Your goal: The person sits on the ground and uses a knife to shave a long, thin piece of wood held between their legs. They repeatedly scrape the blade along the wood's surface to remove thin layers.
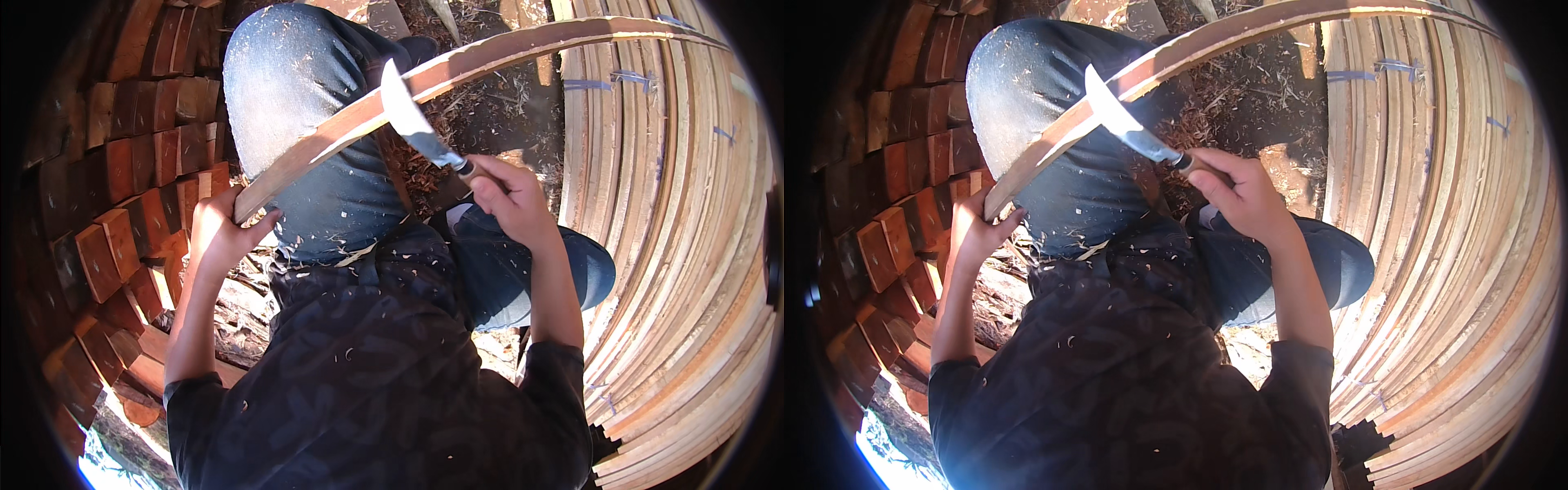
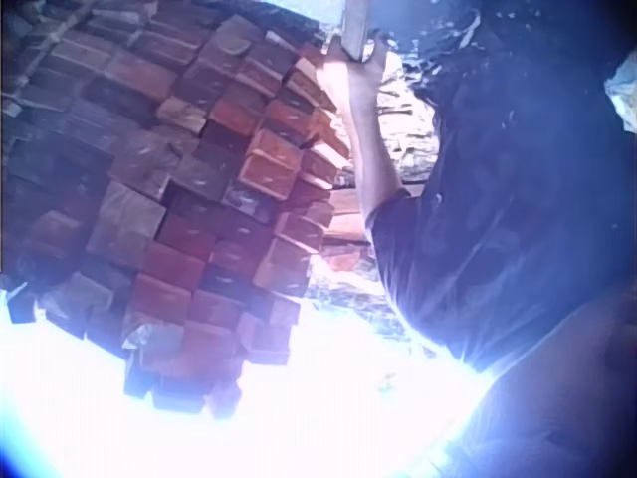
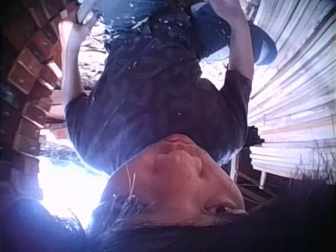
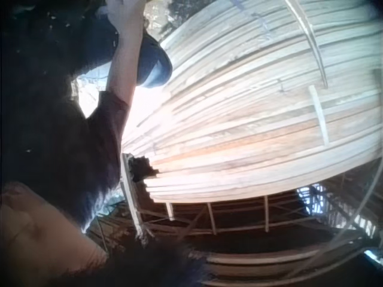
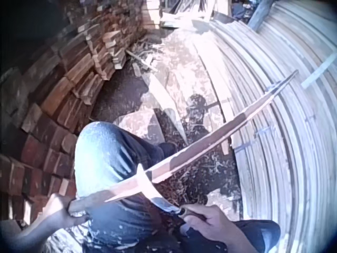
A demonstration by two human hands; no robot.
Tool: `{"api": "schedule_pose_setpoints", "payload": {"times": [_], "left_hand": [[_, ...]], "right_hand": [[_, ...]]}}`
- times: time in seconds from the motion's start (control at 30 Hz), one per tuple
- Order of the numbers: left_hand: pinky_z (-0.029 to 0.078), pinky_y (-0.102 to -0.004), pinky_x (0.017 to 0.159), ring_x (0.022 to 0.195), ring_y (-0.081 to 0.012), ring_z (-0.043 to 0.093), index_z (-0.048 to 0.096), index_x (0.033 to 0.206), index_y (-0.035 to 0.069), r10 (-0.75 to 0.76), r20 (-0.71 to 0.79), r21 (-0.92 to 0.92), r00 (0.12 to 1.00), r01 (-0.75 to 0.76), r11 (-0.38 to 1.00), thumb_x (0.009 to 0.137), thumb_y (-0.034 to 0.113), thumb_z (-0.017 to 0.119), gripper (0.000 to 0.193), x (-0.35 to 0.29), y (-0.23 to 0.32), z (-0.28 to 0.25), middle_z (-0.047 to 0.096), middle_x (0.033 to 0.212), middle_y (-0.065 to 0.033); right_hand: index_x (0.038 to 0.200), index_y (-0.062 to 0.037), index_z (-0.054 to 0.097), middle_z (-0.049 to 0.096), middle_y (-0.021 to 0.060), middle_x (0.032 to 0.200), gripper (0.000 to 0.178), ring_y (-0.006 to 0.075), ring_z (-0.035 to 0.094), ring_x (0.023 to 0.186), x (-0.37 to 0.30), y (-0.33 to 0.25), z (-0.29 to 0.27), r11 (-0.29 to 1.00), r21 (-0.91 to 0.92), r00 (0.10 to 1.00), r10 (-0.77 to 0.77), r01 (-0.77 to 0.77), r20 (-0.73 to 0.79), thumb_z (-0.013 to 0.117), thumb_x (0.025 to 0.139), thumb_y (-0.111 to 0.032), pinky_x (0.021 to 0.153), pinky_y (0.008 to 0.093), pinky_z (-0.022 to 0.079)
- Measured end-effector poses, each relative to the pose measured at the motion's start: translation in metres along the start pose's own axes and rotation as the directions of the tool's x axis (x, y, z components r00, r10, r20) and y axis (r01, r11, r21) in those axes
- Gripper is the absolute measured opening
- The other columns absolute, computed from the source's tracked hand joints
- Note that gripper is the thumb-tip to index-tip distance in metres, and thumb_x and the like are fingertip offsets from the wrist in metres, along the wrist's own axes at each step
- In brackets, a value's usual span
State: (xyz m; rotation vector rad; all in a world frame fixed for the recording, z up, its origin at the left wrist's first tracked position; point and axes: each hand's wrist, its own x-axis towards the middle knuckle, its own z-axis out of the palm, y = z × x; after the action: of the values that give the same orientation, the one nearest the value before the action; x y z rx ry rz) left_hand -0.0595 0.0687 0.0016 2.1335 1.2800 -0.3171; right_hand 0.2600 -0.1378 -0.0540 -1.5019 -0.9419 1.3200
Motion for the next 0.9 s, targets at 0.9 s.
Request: {"api": "schedule_pose_setpoints", "payload": {"times": [0.9], "left_hand": [[0.051,-0.0313,0.054,0.056,-0.0229,0.067,0.067,0.083,-0.003,0.057,-0.020,-0.048,0.998,-0.058,0.997,0.065,0.026,0.083,0.038,-0.001,-0.008,0.004,0.064,0.063,-0.0172]], "right_hand": [[0.105,0.0019,0.058,0.044,-0.0022,0.057,0.033,0.0030,0.038,0.045,0.003,0.002,-0.037,0.998,0.068,0.952,0.033,-0.013,-0.305,0.047,0.100,-0.028,0.042,0.0193,0.029]]}}
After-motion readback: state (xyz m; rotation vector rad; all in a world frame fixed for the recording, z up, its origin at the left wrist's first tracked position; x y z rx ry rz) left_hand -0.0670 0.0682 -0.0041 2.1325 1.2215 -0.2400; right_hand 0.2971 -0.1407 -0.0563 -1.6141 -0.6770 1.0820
